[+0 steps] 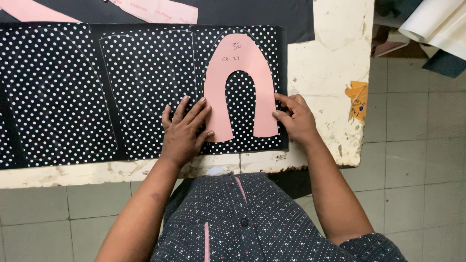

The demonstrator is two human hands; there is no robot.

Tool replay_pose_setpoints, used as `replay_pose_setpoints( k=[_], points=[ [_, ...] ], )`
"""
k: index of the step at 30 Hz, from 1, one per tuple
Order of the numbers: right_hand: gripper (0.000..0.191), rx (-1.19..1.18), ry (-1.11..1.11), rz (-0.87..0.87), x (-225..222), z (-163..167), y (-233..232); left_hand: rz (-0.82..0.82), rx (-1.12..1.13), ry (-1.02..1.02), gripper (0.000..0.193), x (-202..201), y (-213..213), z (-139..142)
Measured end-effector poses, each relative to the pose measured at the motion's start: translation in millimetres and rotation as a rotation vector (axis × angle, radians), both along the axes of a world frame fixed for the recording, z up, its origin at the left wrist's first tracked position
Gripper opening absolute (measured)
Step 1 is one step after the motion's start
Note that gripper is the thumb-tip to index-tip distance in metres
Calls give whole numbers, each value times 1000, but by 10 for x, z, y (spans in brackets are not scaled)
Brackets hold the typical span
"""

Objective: The person places pink paper templates onto black polka-dotted fabric and traces their outlines with a white marking tool. They reposition the templates multiple times to mark several sections of the fabric.

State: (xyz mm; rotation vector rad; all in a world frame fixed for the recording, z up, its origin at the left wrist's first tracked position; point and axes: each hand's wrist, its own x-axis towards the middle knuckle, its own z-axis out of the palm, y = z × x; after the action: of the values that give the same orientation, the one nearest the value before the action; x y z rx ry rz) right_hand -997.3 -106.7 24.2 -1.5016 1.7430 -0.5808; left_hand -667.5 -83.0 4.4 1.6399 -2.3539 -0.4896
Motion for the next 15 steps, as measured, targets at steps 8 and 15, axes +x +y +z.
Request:
replay_pose_setpoints(
  k=[8, 15],
  points=[
    [49, 27, 23, 6, -20, 8, -4, 0, -1, 30, 63, 5, 6, 22],
    [50, -8, 5, 42, -76, -74, -10, -9, 25, 40, 64, 18, -5, 40]
  ],
)
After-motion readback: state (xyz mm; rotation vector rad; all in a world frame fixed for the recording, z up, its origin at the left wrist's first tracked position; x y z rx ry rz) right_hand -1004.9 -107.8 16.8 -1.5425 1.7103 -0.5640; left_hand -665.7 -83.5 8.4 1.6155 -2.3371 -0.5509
